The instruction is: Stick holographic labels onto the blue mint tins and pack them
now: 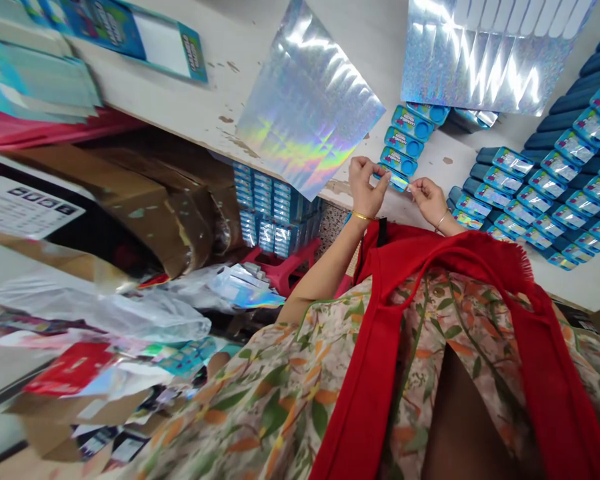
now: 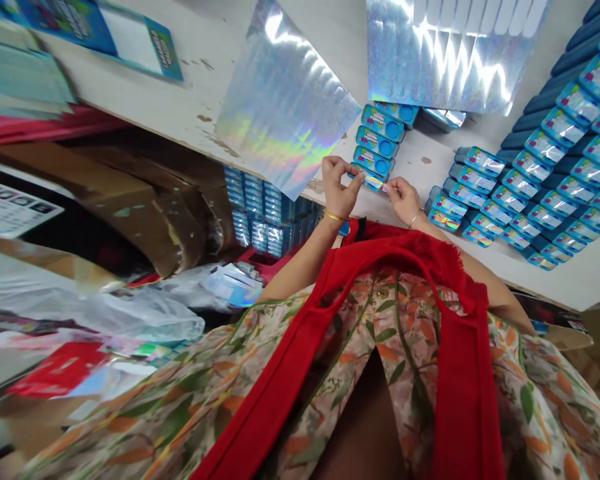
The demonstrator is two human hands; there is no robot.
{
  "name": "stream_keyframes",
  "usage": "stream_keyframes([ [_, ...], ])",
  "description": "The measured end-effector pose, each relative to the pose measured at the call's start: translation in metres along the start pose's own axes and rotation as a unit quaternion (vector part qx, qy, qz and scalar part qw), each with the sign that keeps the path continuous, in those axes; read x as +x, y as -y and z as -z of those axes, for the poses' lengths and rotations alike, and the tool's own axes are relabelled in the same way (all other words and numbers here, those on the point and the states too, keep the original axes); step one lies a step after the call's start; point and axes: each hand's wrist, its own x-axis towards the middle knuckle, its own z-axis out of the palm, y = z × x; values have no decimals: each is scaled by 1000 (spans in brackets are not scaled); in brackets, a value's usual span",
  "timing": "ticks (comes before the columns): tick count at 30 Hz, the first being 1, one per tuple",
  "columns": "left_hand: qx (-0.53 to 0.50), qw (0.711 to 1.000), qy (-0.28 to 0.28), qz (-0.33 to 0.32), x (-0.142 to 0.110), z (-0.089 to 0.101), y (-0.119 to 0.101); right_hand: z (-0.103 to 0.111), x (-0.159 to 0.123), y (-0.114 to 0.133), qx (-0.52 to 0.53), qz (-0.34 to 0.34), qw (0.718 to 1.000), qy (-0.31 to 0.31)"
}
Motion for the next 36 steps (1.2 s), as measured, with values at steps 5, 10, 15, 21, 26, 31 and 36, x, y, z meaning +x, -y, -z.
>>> stream_keyframes([
  [5,-21,999,18,34,-4,-6,12,-2,-8,4,-39,2,999,-26],
  [10,-154,973,98,139,3,-18,48,-7,-15,17,-160,42,986,38],
  [15,-166,963,156,142,21,0,51,7,-9,34,-259,29,961,92],
  [21,-71,987,20,-141,106,12,-40,73,30,84,-304,189,926,-123],
  [26,-58,961,50,-264,233,-49,-91,131,126,123,-361,254,863,-245],
  [31,49,966,129,-218,314,-96,-78,130,178,130,-450,170,857,-186],
  [36,187,941,154,-237,310,-94,-75,121,185,121,-465,162,849,-189],
])
